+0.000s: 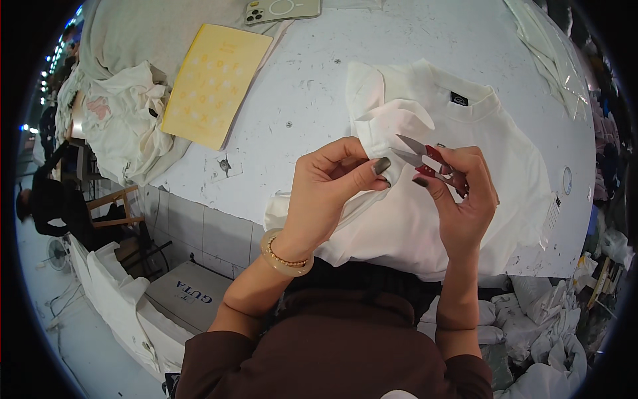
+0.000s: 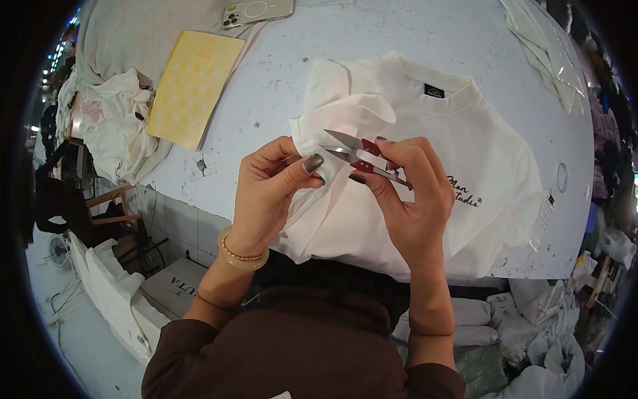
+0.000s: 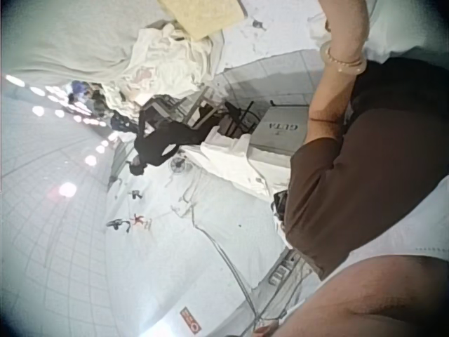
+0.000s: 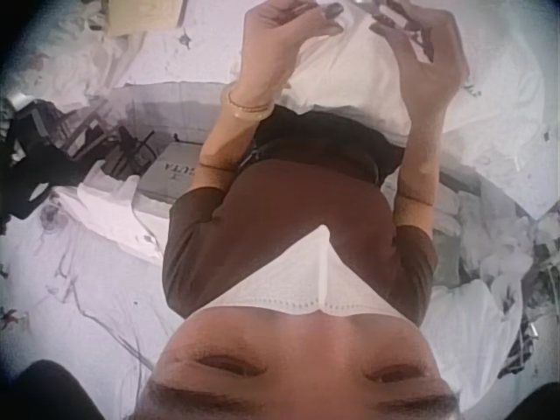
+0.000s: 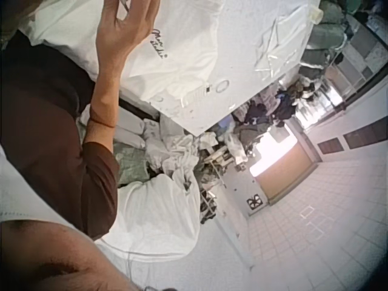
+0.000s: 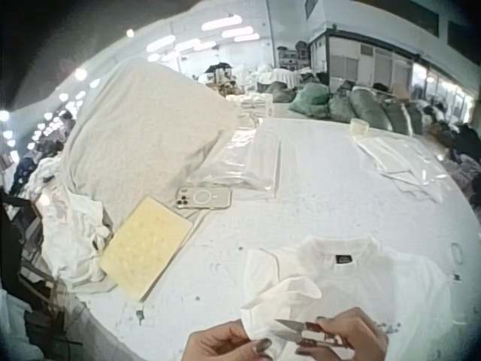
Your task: Inspecting a white t-shirt for loose threads, trimming them with small scissors, and folding the garment on a factory workbench.
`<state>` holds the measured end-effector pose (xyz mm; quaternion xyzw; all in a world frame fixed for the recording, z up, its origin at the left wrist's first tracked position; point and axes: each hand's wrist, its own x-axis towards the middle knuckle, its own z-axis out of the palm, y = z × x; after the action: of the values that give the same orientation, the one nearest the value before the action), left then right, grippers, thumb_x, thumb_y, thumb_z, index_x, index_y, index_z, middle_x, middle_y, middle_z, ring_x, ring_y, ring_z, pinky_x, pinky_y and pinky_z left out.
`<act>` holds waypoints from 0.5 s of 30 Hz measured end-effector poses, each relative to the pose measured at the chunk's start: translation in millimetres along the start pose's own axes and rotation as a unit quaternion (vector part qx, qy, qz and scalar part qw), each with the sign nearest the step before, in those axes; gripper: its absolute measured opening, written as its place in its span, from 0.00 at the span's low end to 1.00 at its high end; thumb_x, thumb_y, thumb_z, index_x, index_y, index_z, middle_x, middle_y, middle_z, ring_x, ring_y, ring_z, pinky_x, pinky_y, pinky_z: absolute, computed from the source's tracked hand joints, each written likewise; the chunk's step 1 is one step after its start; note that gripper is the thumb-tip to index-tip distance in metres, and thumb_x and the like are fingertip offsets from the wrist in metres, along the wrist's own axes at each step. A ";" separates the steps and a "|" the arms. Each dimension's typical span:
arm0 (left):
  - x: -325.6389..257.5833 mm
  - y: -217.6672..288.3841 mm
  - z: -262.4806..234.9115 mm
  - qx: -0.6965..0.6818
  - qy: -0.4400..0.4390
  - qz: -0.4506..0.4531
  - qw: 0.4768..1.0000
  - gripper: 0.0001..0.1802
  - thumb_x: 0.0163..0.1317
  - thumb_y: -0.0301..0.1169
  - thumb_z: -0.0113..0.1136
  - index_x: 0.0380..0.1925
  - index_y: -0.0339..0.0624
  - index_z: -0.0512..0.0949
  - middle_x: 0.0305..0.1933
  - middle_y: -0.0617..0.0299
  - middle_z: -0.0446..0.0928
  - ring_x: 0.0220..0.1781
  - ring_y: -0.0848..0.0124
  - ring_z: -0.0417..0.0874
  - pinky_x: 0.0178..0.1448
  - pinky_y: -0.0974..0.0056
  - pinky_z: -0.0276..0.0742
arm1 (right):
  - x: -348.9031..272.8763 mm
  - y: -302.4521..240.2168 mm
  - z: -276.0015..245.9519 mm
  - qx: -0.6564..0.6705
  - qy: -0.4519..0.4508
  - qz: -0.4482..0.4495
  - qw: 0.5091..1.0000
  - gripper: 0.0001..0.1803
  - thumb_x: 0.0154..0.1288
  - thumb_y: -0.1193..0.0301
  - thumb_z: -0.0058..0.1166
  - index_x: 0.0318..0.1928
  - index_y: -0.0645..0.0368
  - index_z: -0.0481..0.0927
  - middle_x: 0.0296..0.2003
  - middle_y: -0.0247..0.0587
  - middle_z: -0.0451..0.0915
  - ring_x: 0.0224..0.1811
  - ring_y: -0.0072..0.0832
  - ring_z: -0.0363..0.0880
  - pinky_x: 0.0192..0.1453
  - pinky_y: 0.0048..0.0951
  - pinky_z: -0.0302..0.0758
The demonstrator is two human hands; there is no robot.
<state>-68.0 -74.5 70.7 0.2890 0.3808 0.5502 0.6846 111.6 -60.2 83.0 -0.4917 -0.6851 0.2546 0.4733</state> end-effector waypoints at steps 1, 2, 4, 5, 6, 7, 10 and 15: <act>1.0 -0.5 0.6 0.000 0.000 -0.002 1.000 0.05 0.59 0.21 0.57 0.35 0.30 0.76 0.35 0.59 0.79 0.35 0.75 0.80 0.44 0.71 0.79 | 0.5 0.7 0.1 -0.011 -0.002 -0.004 1.000 0.16 0.45 0.80 0.65 0.37 0.62 0.76 0.31 0.37 0.77 0.28 0.24 0.73 0.32 0.22 0.72; 1.8 -1.0 1.1 0.004 -0.005 0.000 1.000 0.05 0.59 0.21 0.57 0.35 0.31 0.76 0.35 0.59 0.79 0.35 0.75 0.80 0.44 0.71 0.79 | 1.1 1.4 0.2 -0.022 -0.005 -0.009 1.000 0.16 0.45 0.80 0.65 0.37 0.62 0.76 0.31 0.37 0.77 0.28 0.24 0.72 0.32 0.22 0.72; 1.0 -1.1 1.8 0.006 -0.011 0.006 1.000 0.05 0.59 0.20 0.57 0.35 0.31 0.76 0.35 0.59 0.79 0.35 0.75 0.80 0.44 0.71 0.79 | 2.4 -0.4 1.3 -0.022 -0.007 -0.015 1.000 0.16 0.45 0.79 0.65 0.36 0.63 0.76 0.30 0.37 0.77 0.28 0.24 0.72 0.32 0.23 0.72; 1.0 -1.3 2.8 0.005 -0.012 0.003 1.000 0.04 0.59 0.20 0.56 0.35 0.31 0.76 0.35 0.59 0.79 0.35 0.76 0.80 0.44 0.70 0.79 | 2.8 -0.9 1.7 -0.021 -0.010 -0.019 1.000 0.16 0.45 0.79 0.65 0.36 0.63 0.76 0.30 0.38 0.77 0.28 0.25 0.72 0.31 0.23 0.72; 1.0 -0.9 3.5 0.005 -0.012 0.001 1.000 0.04 0.59 0.20 0.56 0.35 0.31 0.76 0.35 0.59 0.79 0.35 0.76 0.80 0.44 0.70 0.79 | 3.0 -1.2 2.0 -0.021 -0.009 -0.020 1.000 0.16 0.45 0.79 0.65 0.36 0.63 0.76 0.30 0.38 0.77 0.28 0.25 0.72 0.31 0.23 0.72; 0.9 -0.9 3.3 0.005 -0.012 0.002 1.000 0.04 0.59 0.20 0.56 0.35 0.31 0.76 0.35 0.59 0.79 0.35 0.76 0.80 0.44 0.70 0.79 | 3.1 -1.1 2.2 -0.021 -0.013 -0.024 0.999 0.16 0.45 0.79 0.66 0.36 0.63 0.76 0.30 0.37 0.76 0.28 0.24 0.72 0.31 0.22 0.71; -0.2 -1.5 2.4 0.018 -0.009 0.004 1.000 0.05 0.59 0.20 0.56 0.35 0.31 0.76 0.34 0.59 0.79 0.35 0.76 0.80 0.44 0.70 0.79 | 5.8 -6.7 7.2 -0.003 -0.006 -0.001 1.000 0.15 0.47 0.79 0.65 0.37 0.63 0.76 0.30 0.35 0.75 0.28 0.21 0.70 0.31 0.20 0.69; -0.7 0.2 4.4 -0.014 0.009 -0.009 1.000 0.05 0.59 0.20 0.56 0.35 0.30 0.77 0.34 0.60 0.79 0.35 0.75 0.81 0.43 0.72 0.79 | 10.2 2.9 5.0 0.117 0.079 0.045 0.989 0.11 0.55 0.79 0.61 0.38 0.63 0.74 0.31 0.31 0.73 0.29 0.13 0.66 0.33 0.12 0.66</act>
<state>-64.5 -75.0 73.3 0.2709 0.3819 0.5522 0.6898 107.7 -49.2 82.6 -0.4823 -0.5883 0.3144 0.5679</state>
